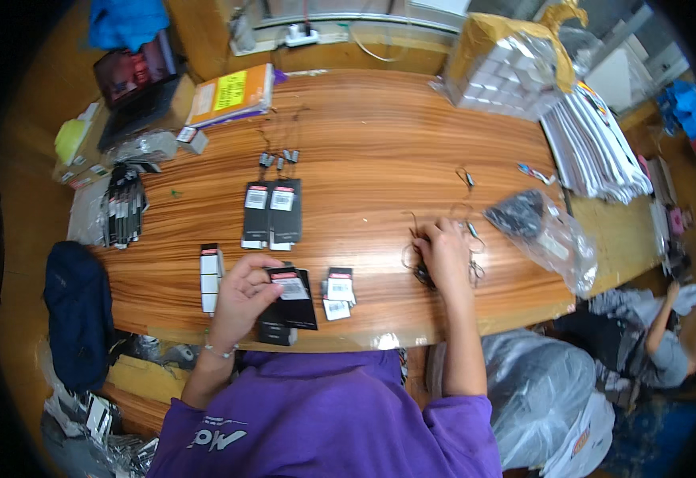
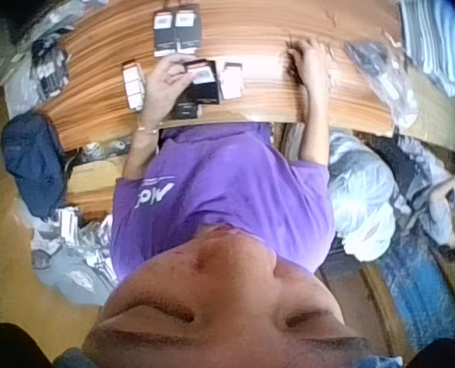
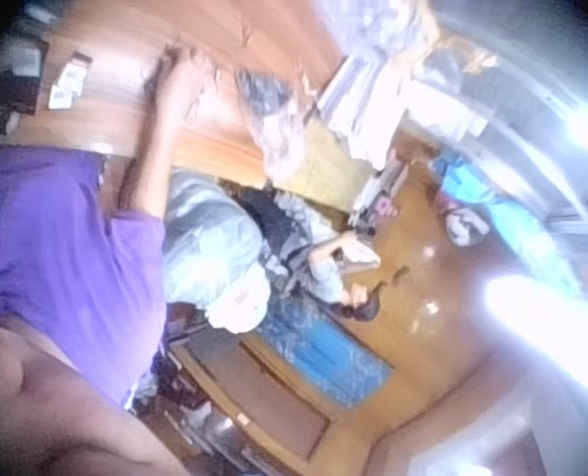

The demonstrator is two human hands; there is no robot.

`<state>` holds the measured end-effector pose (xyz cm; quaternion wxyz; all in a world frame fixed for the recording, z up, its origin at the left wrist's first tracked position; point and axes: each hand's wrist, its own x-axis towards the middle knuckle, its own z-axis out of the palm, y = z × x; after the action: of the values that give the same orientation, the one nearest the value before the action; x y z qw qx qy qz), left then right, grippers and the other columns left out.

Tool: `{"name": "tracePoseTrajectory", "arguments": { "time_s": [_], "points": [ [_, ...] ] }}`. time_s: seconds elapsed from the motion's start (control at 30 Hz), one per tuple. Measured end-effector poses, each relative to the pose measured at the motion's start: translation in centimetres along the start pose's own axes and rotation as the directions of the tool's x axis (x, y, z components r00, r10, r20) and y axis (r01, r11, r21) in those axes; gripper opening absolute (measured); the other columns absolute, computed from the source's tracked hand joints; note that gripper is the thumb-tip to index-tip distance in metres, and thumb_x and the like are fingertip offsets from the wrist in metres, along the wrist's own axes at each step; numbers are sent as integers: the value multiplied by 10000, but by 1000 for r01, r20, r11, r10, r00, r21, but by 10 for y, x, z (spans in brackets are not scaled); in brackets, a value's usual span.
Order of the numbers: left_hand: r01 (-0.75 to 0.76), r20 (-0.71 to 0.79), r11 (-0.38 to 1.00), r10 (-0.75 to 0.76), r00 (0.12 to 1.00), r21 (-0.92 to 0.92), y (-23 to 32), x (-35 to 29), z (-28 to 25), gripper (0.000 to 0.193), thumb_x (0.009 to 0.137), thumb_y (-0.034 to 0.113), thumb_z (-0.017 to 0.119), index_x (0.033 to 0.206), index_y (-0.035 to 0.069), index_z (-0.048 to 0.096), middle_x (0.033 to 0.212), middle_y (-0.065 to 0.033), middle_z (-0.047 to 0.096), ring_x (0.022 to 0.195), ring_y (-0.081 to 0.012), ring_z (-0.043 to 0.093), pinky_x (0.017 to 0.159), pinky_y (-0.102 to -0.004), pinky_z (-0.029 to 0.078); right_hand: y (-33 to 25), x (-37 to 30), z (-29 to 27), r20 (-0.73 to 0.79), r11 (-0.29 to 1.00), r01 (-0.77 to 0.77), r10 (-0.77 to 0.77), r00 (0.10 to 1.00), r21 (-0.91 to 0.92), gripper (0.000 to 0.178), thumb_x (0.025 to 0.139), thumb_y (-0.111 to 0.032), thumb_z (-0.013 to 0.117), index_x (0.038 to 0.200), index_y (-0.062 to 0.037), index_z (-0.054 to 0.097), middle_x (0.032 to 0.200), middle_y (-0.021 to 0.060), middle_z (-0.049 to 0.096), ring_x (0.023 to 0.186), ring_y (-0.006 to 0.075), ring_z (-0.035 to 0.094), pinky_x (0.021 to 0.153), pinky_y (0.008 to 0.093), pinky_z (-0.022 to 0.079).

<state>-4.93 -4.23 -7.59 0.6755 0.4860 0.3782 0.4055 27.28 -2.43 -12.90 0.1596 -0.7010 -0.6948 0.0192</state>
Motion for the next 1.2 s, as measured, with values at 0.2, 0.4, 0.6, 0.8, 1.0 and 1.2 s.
{"name": "tracePoseTrajectory", "arguments": {
  "time_s": [0.2, 0.4, 0.6, 0.8, 1.0, 1.2],
  "points": [
    [15, 55, 1000, -15, 998, 4, 4, 4, 0, 286, 831, -42, 580, 1102, -28, 490, 983, -102, 613, 922, -126, 602, 819, -227, 486, 0, 4, -12, -228, 919, -13, 112, 967, 394, 57, 763, -64, 649, 803, -22, 646, 727, 67, 540, 693, 193, 494, 632, 290, 398],
    [13, 106, 1000, -11, 994, -13, 2, 4, 5, 214, 853, -17, 562, 1061, -32, 515, 938, -94, 616, 928, -121, 599, 804, -219, 491, 2, 2, -22, -154, 426, -19, 368, 917, 904, 123, 860, -48, 575, 954, 27, 601, 804, 49, 594, 718, 102, 550, 676, 222, 451],
    [-72, 229, 997, 62, 972, 36, 1, 15, 20, 215, 859, 17, 567, 1063, -27, 518, 983, -94, 610, 910, -130, 607, 814, -253, 495, -22, -5, -32, -246, 172, 186, 472, 846, 967, 218, 819, 29, 573, 1037, 24, 564, 819, 60, 597, 754, 138, 579, 728, 253, 468],
    [-263, 388, 955, 194, 901, 136, 1, 43, 58, 194, 847, 45, 559, 1035, 0, 542, 1017, -87, 607, 853, -140, 622, 720, -277, 498, -86, -17, -30, -98, -97, 145, 377, 921, 985, 355, 789, 68, 568, 1132, 9, 495, 833, 68, 595, 792, 155, 592, 729, 260, 474],
    [-110, 454, 987, 47, 890, 114, -3, 70, 82, 153, 849, 52, 567, 995, 5, 564, 788, -66, 601, 750, -101, 599, 645, -262, 476, -80, -10, -27, -28, -278, 146, 388, 921, 949, 267, 805, 39, 560, 1034, -60, 465, 856, 126, 602, 816, 178, 585, 756, 282, 476],
    [-267, 512, 929, 104, 853, 256, -14, 57, 85, 155, 818, 67, 580, 964, 17, 601, 707, -111, 600, 631, -164, 571, 600, -287, 447, -54, 0, -28, 114, -485, 131, 443, 889, 865, 194, 841, -16, 557, 1028, -49, 514, 876, 115, 593, 816, 187, 568, 749, 313, 469]
  ]
}}
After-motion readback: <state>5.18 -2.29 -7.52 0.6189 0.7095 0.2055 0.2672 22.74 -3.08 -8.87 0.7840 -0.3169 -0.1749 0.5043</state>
